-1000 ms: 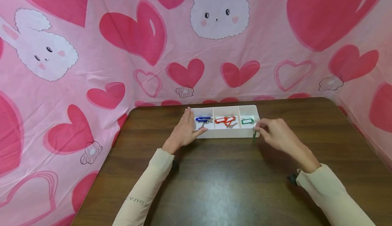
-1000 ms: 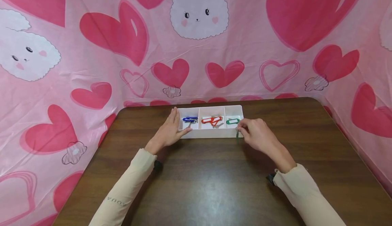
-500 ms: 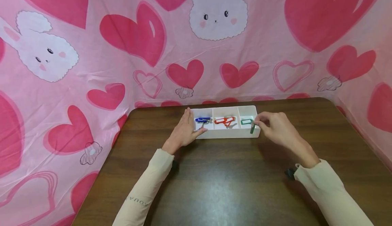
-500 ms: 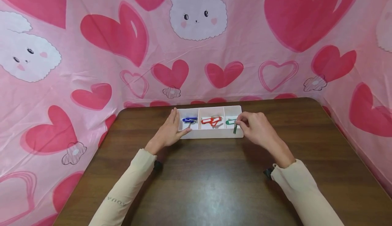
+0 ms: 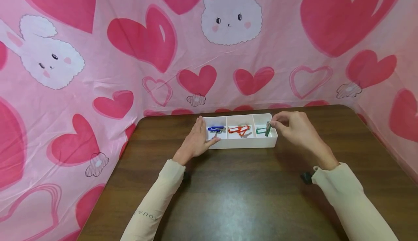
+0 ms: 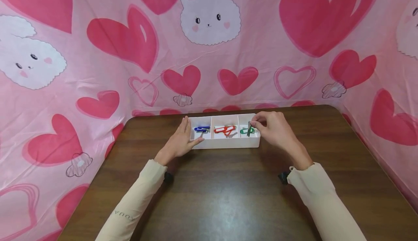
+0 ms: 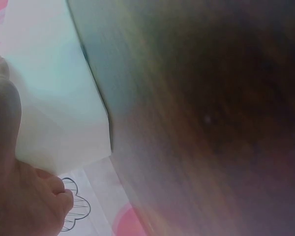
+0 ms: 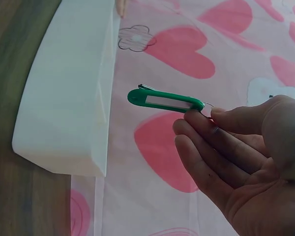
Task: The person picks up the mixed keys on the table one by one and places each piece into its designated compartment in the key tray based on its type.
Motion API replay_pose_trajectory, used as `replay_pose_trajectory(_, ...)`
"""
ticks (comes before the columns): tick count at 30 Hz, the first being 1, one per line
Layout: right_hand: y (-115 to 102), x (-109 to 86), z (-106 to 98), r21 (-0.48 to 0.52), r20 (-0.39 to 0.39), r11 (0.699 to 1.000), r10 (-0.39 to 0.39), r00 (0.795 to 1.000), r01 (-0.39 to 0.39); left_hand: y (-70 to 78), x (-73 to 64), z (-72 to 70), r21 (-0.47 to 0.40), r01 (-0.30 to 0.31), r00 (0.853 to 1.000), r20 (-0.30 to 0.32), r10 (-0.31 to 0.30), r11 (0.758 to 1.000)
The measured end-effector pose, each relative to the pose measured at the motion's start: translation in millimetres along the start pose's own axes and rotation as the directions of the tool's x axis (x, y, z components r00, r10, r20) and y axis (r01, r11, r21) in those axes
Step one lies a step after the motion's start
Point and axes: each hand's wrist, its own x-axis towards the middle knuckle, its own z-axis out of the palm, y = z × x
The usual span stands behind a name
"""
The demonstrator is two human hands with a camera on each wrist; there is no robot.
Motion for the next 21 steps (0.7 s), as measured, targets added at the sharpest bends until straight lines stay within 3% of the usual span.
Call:
replay_pose_trajectory(9,-1,10.7,-4,0.031,0.0,0.999,0.008,1.0,-0.008,0.7,-1.2,-0.8,-0.005,0.002,1.0,0.005,-0.002,1.0)
replay_pose_trajectory(21,-5,25.1,-12,0.119,0.02,0.989,0.087,0.996,-0.089,0.5,-2.2,-0.2,-0.015,-0.005,1.0,-0.009,0.005,1.0)
